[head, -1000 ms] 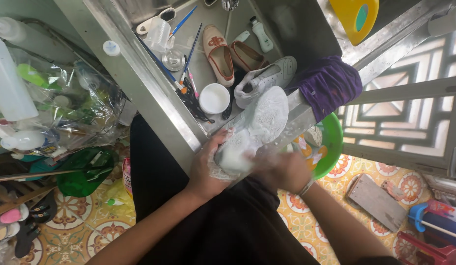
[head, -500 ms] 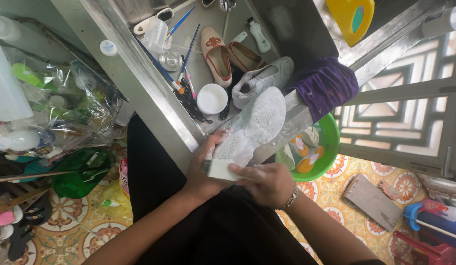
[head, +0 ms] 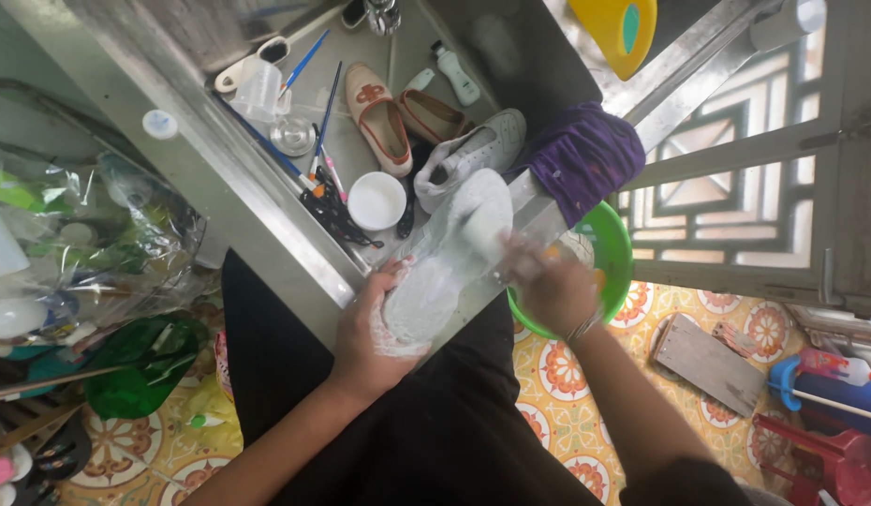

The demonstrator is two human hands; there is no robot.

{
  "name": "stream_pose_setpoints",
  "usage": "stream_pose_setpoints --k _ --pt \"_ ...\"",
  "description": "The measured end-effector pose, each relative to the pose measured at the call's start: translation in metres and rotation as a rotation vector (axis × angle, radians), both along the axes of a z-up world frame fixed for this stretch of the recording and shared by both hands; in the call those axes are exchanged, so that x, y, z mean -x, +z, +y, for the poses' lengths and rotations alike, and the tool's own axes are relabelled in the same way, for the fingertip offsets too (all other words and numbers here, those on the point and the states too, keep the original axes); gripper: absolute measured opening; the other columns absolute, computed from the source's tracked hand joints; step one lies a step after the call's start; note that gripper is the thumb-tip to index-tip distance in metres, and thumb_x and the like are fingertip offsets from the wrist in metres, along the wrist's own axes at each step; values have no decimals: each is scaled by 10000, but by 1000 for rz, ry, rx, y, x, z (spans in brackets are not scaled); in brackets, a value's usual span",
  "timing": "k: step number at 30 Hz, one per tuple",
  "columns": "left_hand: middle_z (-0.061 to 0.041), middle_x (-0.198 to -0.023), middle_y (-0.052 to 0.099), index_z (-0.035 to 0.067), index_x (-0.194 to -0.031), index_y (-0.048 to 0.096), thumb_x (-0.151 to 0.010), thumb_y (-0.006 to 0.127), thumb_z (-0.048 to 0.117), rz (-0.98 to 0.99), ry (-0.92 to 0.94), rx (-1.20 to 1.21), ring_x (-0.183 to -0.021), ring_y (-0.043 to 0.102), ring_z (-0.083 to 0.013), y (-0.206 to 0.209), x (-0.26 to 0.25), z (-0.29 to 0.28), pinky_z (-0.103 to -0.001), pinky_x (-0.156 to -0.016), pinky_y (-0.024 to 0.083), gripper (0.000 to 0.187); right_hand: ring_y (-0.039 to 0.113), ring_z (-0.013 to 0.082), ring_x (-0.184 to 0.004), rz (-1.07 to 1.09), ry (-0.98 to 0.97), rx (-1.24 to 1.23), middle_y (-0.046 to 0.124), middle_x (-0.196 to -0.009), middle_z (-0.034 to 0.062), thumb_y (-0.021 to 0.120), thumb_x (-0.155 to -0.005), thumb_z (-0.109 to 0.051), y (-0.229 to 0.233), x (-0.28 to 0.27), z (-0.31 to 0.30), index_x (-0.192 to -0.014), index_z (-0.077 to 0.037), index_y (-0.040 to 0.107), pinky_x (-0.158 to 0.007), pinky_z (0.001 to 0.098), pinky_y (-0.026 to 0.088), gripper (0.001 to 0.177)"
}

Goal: Cleaning a pair of white sneakers in a utility sink using a brush and soap.

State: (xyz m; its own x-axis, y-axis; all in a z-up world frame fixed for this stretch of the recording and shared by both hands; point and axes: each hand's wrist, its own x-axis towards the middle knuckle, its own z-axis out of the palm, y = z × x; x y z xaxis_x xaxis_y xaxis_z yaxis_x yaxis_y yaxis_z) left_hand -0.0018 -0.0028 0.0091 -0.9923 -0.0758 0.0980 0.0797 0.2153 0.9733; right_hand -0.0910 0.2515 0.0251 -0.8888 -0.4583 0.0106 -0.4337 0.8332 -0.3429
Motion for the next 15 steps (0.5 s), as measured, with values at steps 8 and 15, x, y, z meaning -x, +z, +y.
stream_pose_setpoints --k 8,15 --pt "-211 -1430 609 43 -1189 486 -626 903 94 7 -42 49 -1410 529 -391 1 0 -1 -423 -1121 464 702 709 216 -581 -28 -84 -107 781 -1056 55 794 -893 -199 -15 19 19 -1157 -258 726 -532 361 543 279" --pt "-215 -1401 625 41 -1169 481 -624 903 96 -7 -37 108 -1420 514 -392 2 0 -2 -415 -1113 467 691 732 279 -712 2 -128 117 765 -888 100 761 -918 -232 -7 28 15 -1278 -254 681 -630 376 568 370"
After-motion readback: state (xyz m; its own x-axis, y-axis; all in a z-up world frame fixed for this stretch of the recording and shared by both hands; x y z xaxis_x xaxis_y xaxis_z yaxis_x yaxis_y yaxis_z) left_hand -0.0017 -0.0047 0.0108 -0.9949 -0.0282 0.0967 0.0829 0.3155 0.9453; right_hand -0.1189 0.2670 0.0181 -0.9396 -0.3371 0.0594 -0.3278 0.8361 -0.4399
